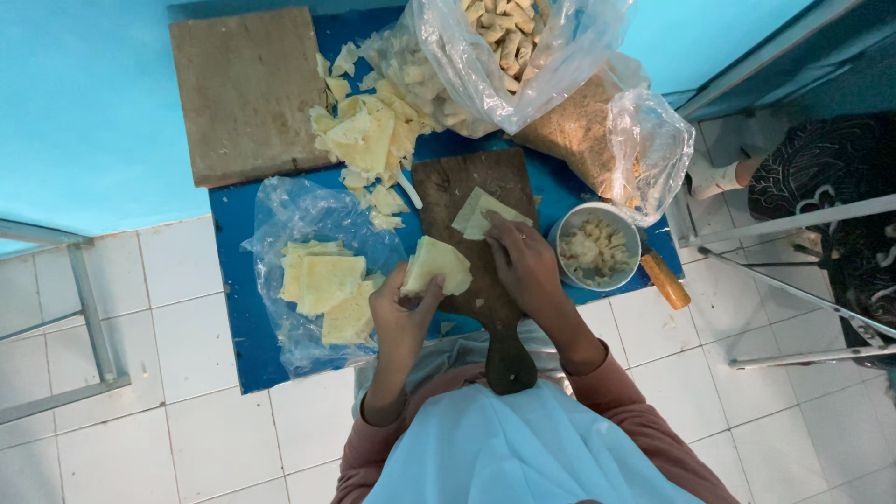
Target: The person cuts a pale yellow food block into thin slices on a wooden cutting board with a knife, stacks the slices, then spoons a brown filling from a bowl onto a slice and folds it into a filled roll, setting finished rolls aside.
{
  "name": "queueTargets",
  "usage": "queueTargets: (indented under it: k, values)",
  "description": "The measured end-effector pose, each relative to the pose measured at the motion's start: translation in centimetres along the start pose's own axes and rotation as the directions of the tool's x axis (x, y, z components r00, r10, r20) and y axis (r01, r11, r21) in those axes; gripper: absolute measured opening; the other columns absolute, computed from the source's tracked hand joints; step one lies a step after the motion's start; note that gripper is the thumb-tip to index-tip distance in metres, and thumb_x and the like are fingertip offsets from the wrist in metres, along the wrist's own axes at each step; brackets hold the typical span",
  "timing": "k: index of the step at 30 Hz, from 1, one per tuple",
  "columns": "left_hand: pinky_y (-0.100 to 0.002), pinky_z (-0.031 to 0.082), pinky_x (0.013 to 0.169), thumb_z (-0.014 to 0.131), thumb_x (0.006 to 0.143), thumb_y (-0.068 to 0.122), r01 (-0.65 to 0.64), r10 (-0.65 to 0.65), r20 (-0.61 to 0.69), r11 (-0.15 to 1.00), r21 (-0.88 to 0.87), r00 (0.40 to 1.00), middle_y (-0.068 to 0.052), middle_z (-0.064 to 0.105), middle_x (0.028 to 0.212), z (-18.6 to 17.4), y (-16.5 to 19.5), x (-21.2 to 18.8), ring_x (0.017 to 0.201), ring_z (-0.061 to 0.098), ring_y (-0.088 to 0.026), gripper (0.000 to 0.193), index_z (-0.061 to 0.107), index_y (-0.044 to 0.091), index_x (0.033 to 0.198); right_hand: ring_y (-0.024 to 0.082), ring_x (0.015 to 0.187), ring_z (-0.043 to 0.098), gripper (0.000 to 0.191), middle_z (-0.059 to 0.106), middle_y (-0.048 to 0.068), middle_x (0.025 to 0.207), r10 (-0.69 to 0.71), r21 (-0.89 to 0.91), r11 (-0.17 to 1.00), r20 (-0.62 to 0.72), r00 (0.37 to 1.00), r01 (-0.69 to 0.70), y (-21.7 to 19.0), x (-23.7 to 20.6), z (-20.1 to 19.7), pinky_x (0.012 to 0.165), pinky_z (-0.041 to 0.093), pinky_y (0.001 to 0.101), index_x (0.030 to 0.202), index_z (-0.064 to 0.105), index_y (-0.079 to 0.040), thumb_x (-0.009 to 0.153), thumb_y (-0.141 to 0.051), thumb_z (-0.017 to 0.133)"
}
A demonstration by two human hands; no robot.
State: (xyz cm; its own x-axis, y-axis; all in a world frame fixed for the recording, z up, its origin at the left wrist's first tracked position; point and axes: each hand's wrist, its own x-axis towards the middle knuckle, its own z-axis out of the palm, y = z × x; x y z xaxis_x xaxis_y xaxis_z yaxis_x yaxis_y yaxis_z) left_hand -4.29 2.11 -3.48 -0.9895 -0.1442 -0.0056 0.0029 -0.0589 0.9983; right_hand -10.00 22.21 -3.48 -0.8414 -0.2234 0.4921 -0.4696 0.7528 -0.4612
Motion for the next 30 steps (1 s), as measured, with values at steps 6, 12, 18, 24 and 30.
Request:
queueTargets:
  k: [6, 12, 18, 24, 30]
  values:
    - [-0.023, 0.058, 0.069, 0.077, 0.092, 0.011, 0.035, -0.035, -0.010, 0.999, -0.001, 0.999, -0.007, 0.076, 0.092, -0.6, -0.2, 0.3, 0.080, 0.070, -0.007, 0.023, 0.070, -0.002, 0.110, 0.032, 0.097, 0.073, 0.039, 0.072, 0.014, 0.103, -0.060, 0.070, 0.996, -0.010, 0.998, 0.060, -0.8, -0.2, 0.4, 0.082, 0.058, 0.0405, 0.129, 0.064, -0.003, 0.092, 0.001, 0.075]
    - [-0.024, 0.057, 0.070, 0.070, 0.098, 0.011, 0.043, -0.041, 0.042, 0.998, -0.047, 0.998, -0.008, 0.076, 0.093, -0.9, -1.1, 0.5, 0.081, 0.070, -0.009, 0.022, 0.070, -0.004, 0.114, 0.034, 0.104, 0.072, 0.048, 0.071, 0.018, 0.110, -0.040, 0.107, 0.993, -0.009, 0.999, 0.040, -2.1, 0.3, -0.7, 0.086, 0.059, 0.0419, 0.131, 0.063, -0.002, 0.086, 0.001, 0.080]
    - [-0.027, 0.061, 0.079, 0.047, 0.109, 0.020, 0.135, -0.078, 0.216, 0.956, -0.261, 0.973, -0.010, 0.076, 0.101, -0.9, -2.5, 0.7, 0.088, 0.075, -0.013, 0.034, 0.065, -0.006, 0.123, 0.031, 0.111, 0.071, 0.053, 0.072, 0.015, 0.119, -0.174, 0.413, 0.898, 0.019, 0.984, 0.151, -3.7, -0.8, -2.2, 0.093, 0.059, 0.0408, 0.124, 0.060, -0.003, 0.080, -0.010, 0.089]
    - [-0.027, 0.062, 0.078, 0.046, 0.110, 0.021, 0.116, -0.065, 0.259, 0.975, -0.188, 0.964, -0.010, 0.077, 0.099, -0.9, -2.9, 0.4, 0.088, 0.075, -0.013, 0.036, 0.067, -0.006, 0.122, 0.027, 0.104, 0.076, 0.050, 0.075, 0.014, 0.116, -0.051, 0.422, 0.906, 0.021, 0.998, 0.037, -2.6, -1.5, -1.3, 0.090, 0.061, 0.0343, 0.122, 0.063, -0.004, 0.079, -0.005, 0.088]
    - [-0.028, 0.054, 0.064, 0.074, 0.094, 0.017, 0.124, -0.122, 0.237, 0.992, 0.008, 0.964, -0.011, 0.076, 0.092, -0.7, -1.8, 0.4, 0.078, 0.068, -0.012, 0.032, 0.070, -0.002, 0.120, 0.016, 0.094, 0.078, 0.046, 0.080, 0.010, 0.101, 0.179, 0.623, 0.736, 0.198, 0.964, -0.265, -1.4, -1.8, -0.9, 0.084, 0.062, 0.0276, 0.128, 0.063, 0.000, 0.085, 0.007, 0.078]
